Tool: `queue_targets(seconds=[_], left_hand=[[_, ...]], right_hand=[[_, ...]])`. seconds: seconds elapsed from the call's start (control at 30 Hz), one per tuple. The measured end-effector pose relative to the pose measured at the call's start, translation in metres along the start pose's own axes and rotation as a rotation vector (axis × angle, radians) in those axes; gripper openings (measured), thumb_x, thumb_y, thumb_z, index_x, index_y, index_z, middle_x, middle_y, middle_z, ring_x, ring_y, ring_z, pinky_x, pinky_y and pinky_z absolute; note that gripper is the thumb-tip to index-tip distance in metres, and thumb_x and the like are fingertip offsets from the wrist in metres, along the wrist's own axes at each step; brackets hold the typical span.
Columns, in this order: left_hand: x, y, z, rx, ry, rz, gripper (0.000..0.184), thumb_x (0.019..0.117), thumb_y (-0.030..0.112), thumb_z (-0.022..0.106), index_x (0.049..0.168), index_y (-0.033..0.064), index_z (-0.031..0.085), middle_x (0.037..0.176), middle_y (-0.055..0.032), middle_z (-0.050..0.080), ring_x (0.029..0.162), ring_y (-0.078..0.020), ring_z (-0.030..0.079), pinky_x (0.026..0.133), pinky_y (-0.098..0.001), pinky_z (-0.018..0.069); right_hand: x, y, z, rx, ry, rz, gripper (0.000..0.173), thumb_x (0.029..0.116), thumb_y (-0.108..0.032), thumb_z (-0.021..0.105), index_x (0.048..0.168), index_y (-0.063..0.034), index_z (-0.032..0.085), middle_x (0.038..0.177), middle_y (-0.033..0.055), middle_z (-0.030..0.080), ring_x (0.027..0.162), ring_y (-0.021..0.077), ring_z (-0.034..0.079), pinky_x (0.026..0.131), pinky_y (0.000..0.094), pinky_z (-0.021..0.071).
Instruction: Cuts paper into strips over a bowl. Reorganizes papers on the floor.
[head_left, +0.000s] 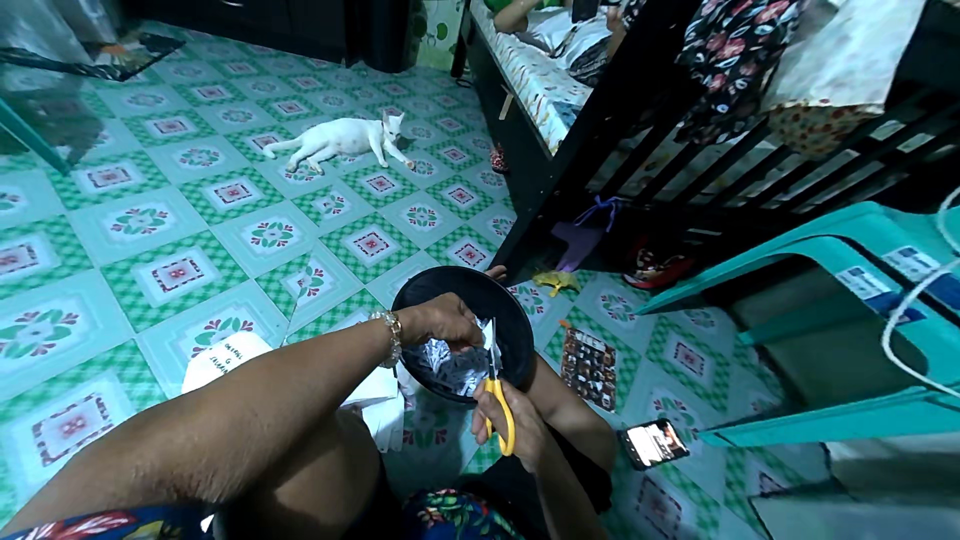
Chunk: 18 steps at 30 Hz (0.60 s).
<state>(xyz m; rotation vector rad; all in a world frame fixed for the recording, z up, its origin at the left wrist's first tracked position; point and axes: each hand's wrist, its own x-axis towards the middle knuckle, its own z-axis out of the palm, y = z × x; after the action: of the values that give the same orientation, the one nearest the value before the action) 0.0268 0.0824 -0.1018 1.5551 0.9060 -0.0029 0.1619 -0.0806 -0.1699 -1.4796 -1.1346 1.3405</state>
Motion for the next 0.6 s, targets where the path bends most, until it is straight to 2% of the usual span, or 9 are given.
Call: queue_targets(seconds=[0.27, 0.4, 0.53, 0.6], left_hand=[[0.0024, -0.0023, -0.0007, -0.005, -0.005, 0.008, 0.02, 0.1012, 0.004, 0.06, 0.082, 0.0, 0.064, 0.064, 0.0023, 0.057, 0.057, -0.0032, 0.055, 0.061, -0.0187, 0.0482], [0.0022, -0.0017, -0.0005, 0.009, -0.001, -0.001, 0.021, 0.101, 0.005, 0.061, 0.08, 0.0, 0.064, 0.063, 0.0024, 0.057, 0.056, -0.0023, 0.054, 0.059, -0.0179, 0.0471], [0.0021, -0.0021, -0.0016, -0.001, -0.002, -0.005, 0.021, 0.1009, 0.004, 0.061, 0.08, 0.0012, 0.063, 0.063, 0.0029, 0.057, 0.056, -0.0024, 0.054, 0.059, -0.0181, 0.0469], [0.0025, -0.003, -0.0025, -0.02, 0.011, 0.001, 0.021, 0.1001, 0.004, 0.061, 0.079, 0.0015, 0.063, 0.062, 0.0033, 0.056, 0.055, -0.0023, 0.054, 0.057, -0.018, 0.0462]], right_hand=[[-0.001, -0.0029, 0.0058, 0.065, 0.063, -0.008, 0.013, 0.1032, -0.016, 0.053, 0.096, -0.0057, 0.056, 0.058, -0.008, 0.059, 0.048, 0.0, 0.059, 0.051, 0.0141, 0.0509], [-0.0008, 0.0021, 0.0039, 0.102, 0.068, -0.04, 0.013, 0.1006, -0.017, 0.056, 0.091, -0.0084, 0.058, 0.055, -0.0086, 0.059, 0.045, -0.0008, 0.057, 0.047, 0.0136, 0.0486], [-0.0013, 0.0038, 0.0052, 0.134, 0.063, -0.025, 0.012, 0.1005, -0.013, 0.056, 0.091, -0.0071, 0.059, 0.055, -0.0074, 0.06, 0.045, 0.0002, 0.058, 0.047, 0.0143, 0.0498], [-0.0023, 0.0056, 0.0043, 0.137, 0.038, -0.014, 0.012, 0.1026, -0.014, 0.052, 0.097, -0.0051, 0.057, 0.059, -0.0065, 0.062, 0.05, 0.0018, 0.061, 0.052, 0.0156, 0.0526]])
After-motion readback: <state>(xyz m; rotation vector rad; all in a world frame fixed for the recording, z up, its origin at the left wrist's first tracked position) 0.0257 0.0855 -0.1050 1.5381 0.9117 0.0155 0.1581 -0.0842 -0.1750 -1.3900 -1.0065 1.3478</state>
